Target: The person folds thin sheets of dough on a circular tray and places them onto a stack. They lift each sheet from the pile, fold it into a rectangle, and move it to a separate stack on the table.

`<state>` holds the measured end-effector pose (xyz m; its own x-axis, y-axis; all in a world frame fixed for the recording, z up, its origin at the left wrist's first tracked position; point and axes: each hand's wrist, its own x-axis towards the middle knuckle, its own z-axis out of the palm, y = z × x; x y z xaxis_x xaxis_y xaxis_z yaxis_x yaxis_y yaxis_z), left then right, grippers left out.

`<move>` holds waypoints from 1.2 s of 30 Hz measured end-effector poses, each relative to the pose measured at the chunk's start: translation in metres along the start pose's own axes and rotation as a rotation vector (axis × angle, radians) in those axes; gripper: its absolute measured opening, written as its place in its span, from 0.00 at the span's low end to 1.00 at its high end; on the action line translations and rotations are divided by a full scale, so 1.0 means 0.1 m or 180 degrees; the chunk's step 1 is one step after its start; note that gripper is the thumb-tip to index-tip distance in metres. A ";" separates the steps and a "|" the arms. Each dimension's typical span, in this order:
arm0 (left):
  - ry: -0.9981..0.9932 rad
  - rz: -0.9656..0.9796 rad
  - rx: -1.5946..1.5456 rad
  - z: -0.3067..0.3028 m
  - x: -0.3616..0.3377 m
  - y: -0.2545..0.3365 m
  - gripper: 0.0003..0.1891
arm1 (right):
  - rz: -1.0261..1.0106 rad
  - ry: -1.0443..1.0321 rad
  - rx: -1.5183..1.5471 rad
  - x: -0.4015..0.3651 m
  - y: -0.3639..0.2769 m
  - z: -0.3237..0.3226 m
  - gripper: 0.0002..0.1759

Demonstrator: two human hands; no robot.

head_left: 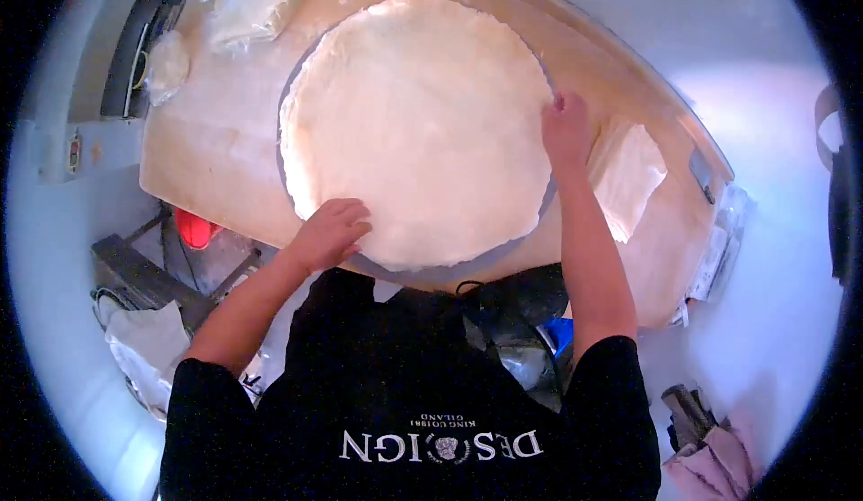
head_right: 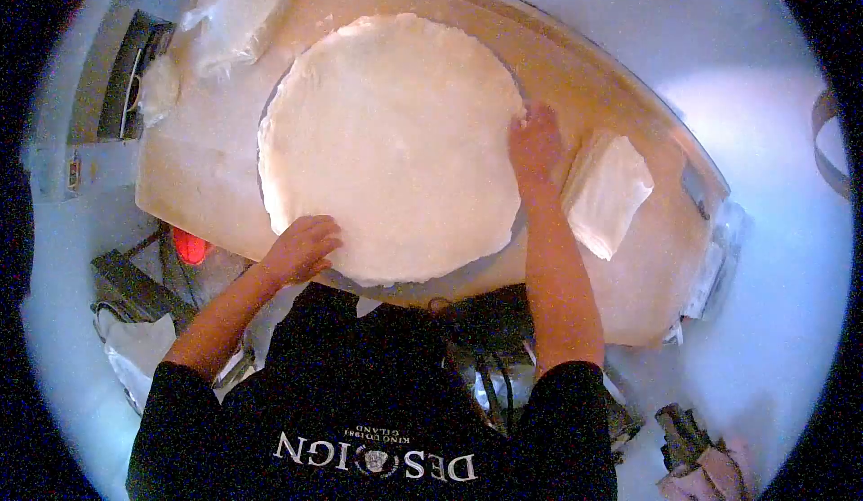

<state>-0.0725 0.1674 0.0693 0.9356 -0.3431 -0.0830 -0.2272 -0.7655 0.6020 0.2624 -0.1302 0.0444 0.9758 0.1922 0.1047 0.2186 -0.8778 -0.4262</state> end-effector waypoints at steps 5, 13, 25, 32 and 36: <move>-0.0003 0.0132 0.0262 0.10 0.04 -0.06 0.09 | -0.0955 -0.2066 0.1169 -1.15 -0.71 0.05 0.08; 0.0010 0.0295 0.0244 0.11 0.07 -0.11 0.05 | -0.2104 -0.3205 0.0487 -2.27 -1.18 0.24 0.08; 0.0689 -0.0318 -0.0272 -0.02 -0.23 0.19 0.09 | -0.2314 -0.3206 0.0112 -2.31 -1.25 0.24 0.05; 0.0360 -0.2045 -0.1386 0.14 -0.57 0.48 0.08 | -0.1782 -0.2845 0.1070 -2.22 -1.12 0.28 0.07; 0.0028 -0.2291 -0.2094 0.40 -0.49 0.50 0.10 | -0.1565 -0.2635 0.1127 -2.14 -1.11 0.25 0.06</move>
<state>-0.1405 0.1239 0.0721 0.7942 0.0939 -0.6003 0.5934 -0.3325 0.7331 0.0297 -0.0626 0.0467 0.4489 0.8560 -0.2565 0.4556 -0.4662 -0.7584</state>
